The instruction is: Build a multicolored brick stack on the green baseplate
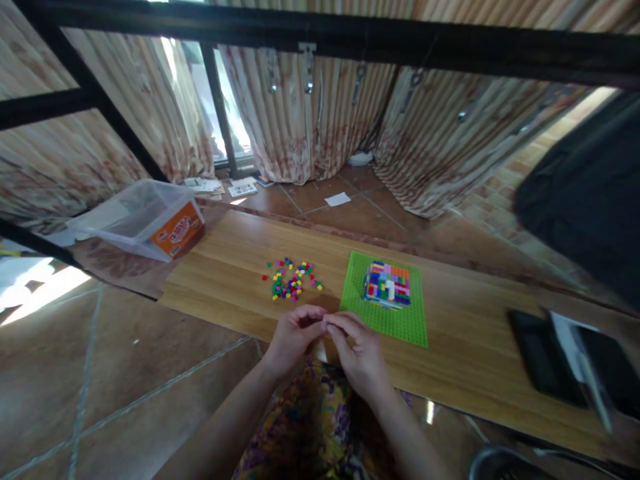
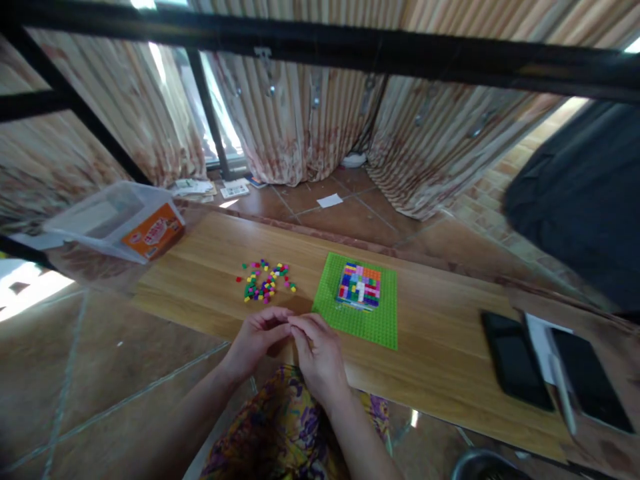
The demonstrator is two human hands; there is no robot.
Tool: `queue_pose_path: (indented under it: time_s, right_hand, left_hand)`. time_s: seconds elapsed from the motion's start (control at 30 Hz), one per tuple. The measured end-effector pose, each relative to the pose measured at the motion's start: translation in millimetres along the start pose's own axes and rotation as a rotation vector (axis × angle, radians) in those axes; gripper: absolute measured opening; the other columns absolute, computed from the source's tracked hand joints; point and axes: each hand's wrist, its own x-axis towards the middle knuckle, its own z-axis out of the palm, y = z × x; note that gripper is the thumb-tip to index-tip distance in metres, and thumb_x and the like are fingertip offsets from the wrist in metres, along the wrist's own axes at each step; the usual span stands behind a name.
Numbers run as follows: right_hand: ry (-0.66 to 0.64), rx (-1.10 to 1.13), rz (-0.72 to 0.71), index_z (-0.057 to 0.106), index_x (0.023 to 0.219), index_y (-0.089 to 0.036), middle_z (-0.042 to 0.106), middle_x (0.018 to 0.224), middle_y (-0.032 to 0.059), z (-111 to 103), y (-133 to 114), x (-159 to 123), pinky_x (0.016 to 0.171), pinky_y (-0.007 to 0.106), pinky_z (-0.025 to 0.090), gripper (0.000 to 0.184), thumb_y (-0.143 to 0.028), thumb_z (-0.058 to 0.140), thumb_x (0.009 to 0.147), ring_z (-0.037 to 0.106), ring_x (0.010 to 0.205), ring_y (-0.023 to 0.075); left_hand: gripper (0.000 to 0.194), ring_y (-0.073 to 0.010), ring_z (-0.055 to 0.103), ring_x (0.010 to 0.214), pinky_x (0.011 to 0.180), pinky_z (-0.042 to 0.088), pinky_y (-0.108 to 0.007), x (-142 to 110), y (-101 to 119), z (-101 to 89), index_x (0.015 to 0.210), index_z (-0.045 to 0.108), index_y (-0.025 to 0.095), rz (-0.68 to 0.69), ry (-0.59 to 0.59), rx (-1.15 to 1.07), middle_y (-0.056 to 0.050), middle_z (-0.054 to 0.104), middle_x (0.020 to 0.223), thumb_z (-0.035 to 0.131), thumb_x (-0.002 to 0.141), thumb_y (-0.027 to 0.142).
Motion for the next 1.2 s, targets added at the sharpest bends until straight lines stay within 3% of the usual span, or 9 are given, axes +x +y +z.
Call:
queue_pose_path:
  time_s: [0.27, 0.53, 0.67, 0.8, 1.0, 1.2]
  right_hand:
    - [-0.036, -0.036, 0.036, 0.072, 0.100, -0.026, 0.067, 0.098, 0.0040, -47.0, 4.6, -5.5, 0.081, 0.028, 0.053, 0.019, -0.028, 0.054, 0.095, 0.065, 0.091, 0.0164]
    - [-0.013, -0.110, 0.021, 0.073, 0.095, -0.026, 0.068, 0.093, 0.0037, -68.2, 14.8, -1.3, 0.078, 0.030, 0.054, 0.018, -0.032, 0.056, 0.094, 0.066, 0.087, 0.0178]
    - [0.178, -0.217, 0.017, 0.074, 0.092, -0.026, 0.068, 0.096, 0.0045, -77.5, 21.1, 9.3, 0.080, 0.033, 0.053, 0.019, -0.036, 0.058, 0.092, 0.065, 0.089, 0.0191]
    - [0.405, -0.414, -0.019, 0.075, 0.093, -0.025, 0.065, 0.099, 0.0069, -86.3, 36.1, 28.3, 0.085, 0.038, 0.049, 0.020, -0.036, 0.059, 0.090, 0.061, 0.095, 0.0220]
    - [0.395, -0.613, -0.033, 0.076, 0.090, -0.022, 0.062, 0.098, 0.0095, -86.4, 48.0, 43.0, 0.087, 0.043, 0.045, 0.022, -0.030, 0.056, 0.090, 0.056, 0.094, 0.0238]
    - [0.459, -0.633, 0.041, 0.076, 0.087, -0.018, 0.063, 0.103, 0.0141, -80.4, 43.1, 44.1, 0.089, 0.045, 0.043, 0.025, -0.031, 0.055, 0.087, 0.056, 0.097, 0.0265]
  left_hand:
    - [0.048, -0.0104, 0.063, 0.070, 0.074, 0.050, -0.026, 18.2, 4.4, 27.8, 0.097, 0.068, 0.015, -0.226, -0.227, -0.048, -0.001, 0.071, 0.080, 0.088, 0.055, 0.026]
    - [0.050, -0.0102, 0.063, 0.066, 0.069, 0.049, -0.025, 36.0, 16.3, 45.7, 0.100, 0.066, 0.013, -0.241, -0.337, 0.086, -0.001, 0.069, 0.075, 0.086, 0.055, 0.022]
    - [0.046, -0.0115, 0.062, 0.069, 0.070, 0.049, -0.026, 44.6, 12.8, 56.8, 0.106, 0.065, 0.015, -0.099, -0.303, 0.143, -0.002, 0.069, 0.079, 0.079, 0.064, 0.026]
    - [0.043, -0.0106, 0.055, 0.060, 0.061, 0.045, -0.024, 52.1, 5.8, 69.7, 0.118, 0.064, 0.017, 0.106, -0.217, 0.402, 0.001, 0.065, 0.073, 0.066, 0.075, 0.024]
    - [0.057, -0.0148, 0.057, 0.060, 0.063, 0.045, -0.027, 54.7, 3.1, 88.1, 0.135, 0.053, 0.020, 0.258, -0.286, 0.671, 0.001, 0.065, 0.069, 0.059, 0.079, 0.023]
    - [0.058, -0.0181, 0.062, 0.065, 0.068, 0.047, -0.030, 57.4, -3.2, 95.5, 0.135, 0.052, 0.017, 0.312, -0.333, 0.766, -0.002, 0.070, 0.076, 0.052, 0.078, 0.014]
